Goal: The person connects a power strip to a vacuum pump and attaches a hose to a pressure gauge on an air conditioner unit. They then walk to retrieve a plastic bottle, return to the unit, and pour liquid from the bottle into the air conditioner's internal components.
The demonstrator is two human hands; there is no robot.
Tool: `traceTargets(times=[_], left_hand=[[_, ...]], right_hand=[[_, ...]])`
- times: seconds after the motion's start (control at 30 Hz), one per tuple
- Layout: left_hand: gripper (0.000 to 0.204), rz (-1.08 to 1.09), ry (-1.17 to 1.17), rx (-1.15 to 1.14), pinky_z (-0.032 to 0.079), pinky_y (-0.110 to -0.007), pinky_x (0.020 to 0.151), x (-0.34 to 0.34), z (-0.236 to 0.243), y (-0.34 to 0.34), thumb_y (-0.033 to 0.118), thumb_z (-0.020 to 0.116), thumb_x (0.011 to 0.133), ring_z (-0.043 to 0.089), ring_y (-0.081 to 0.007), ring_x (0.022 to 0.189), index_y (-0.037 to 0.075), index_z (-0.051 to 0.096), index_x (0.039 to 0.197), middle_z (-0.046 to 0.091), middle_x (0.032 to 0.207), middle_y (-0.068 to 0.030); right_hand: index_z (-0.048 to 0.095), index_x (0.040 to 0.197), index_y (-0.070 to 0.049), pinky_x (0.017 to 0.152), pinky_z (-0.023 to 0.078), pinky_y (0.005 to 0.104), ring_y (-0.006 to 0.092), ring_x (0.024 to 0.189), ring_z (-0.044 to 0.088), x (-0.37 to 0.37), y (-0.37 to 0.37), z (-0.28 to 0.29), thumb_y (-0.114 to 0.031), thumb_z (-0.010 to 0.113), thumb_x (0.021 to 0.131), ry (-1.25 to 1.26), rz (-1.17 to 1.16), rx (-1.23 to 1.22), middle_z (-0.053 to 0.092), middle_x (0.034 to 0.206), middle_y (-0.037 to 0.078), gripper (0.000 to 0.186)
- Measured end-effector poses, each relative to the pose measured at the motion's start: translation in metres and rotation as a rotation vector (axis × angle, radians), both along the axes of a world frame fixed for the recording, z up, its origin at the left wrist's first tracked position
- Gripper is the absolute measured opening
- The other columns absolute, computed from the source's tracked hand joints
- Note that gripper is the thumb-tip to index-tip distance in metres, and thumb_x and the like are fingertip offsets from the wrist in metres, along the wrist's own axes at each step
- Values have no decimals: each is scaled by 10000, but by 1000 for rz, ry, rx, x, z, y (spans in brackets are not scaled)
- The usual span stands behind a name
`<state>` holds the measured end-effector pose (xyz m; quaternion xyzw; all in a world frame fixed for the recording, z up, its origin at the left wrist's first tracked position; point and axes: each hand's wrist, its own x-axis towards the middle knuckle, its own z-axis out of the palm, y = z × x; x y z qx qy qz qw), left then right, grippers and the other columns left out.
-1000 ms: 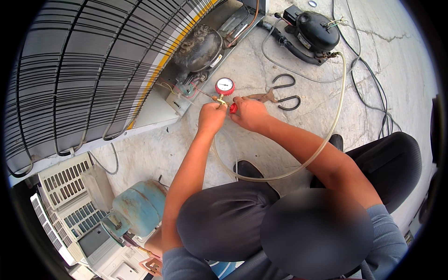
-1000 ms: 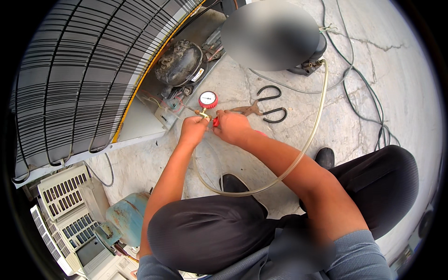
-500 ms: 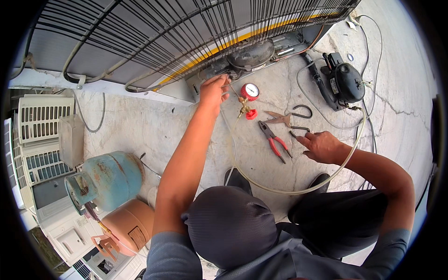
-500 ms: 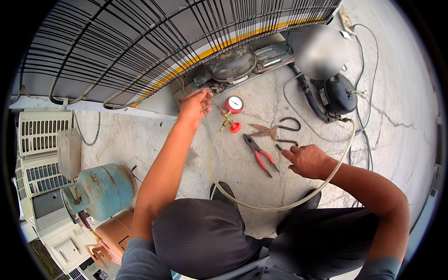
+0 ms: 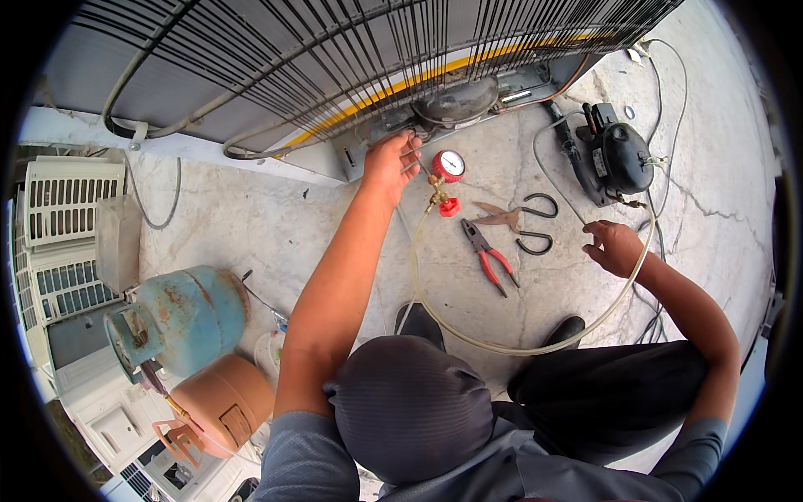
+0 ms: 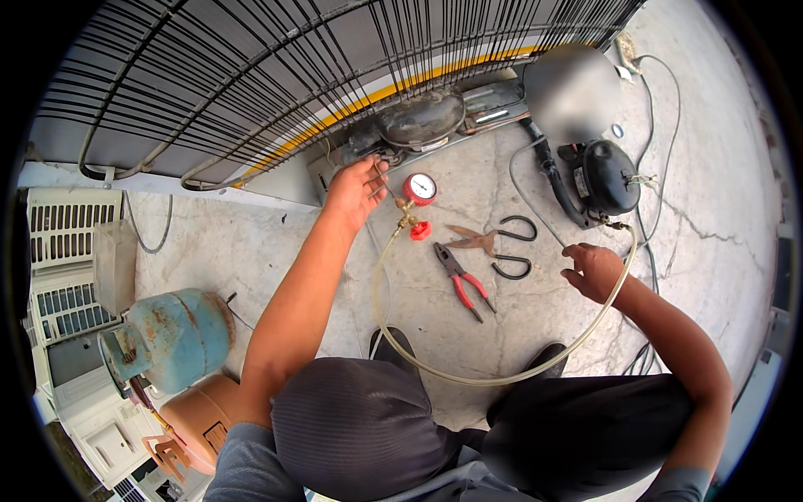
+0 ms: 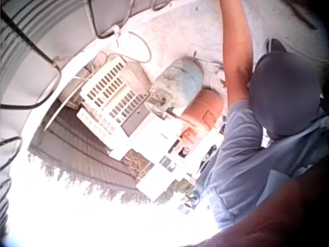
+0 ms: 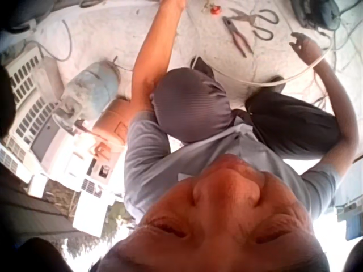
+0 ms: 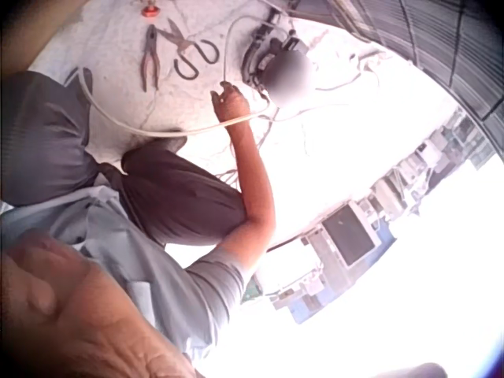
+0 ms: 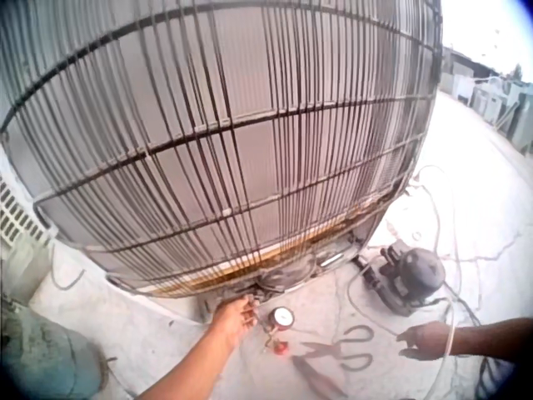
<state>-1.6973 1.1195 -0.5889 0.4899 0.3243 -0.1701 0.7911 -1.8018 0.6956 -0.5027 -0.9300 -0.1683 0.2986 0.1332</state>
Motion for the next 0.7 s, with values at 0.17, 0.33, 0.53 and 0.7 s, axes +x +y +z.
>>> traceTargets(times=[0.17, 0.33, 0.53, 0.7], left_hand=[[164, 73, 1, -21, 453, -317, 765, -3, -5, 4, 252, 591, 947, 569, -147, 864, 116, 628, 1032, 673, 984, 4], [190, 28, -20, -91, 456, -310, 716, -4, -9, 11, 286, 635, 912, 586, -123, 793, 123, 666, 1005, 701, 929, 10], [186, -12, 49, -13, 452, -295, 703, 3, -4, 5, 288, 719, 870, 582, -106, 784, 138, 673, 971, 709, 899, 22], [180, -40, 17, 129, 439, -241, 647, 11, -12, 9, 238, 758, 857, 578, -82, 729, 106, 684, 954, 699, 863, 9]], right_hand=[[634, 1089, -17, 714, 520, 439, 354, 796, 660, 6, 10, -2, -188, 706, 820, -9, 67, 17, 669, 876, 156, 327], [640, 1083, -19, 707, 518, 437, 351, 787, 660, 6, 6, -7, -190, 706, 821, -17, 79, -6, 667, 875, 154, 320], [646, 1081, -29, 703, 522, 442, 353, 785, 662, 3, -7, -8, -204, 703, 828, -15, 51, -35, 672, 889, 155, 313], [642, 1098, -36, 779, 533, 451, 374, 883, 662, 9, -7, -7, -237, 679, 852, -12, 59, -112, 680, 962, 176, 319]])
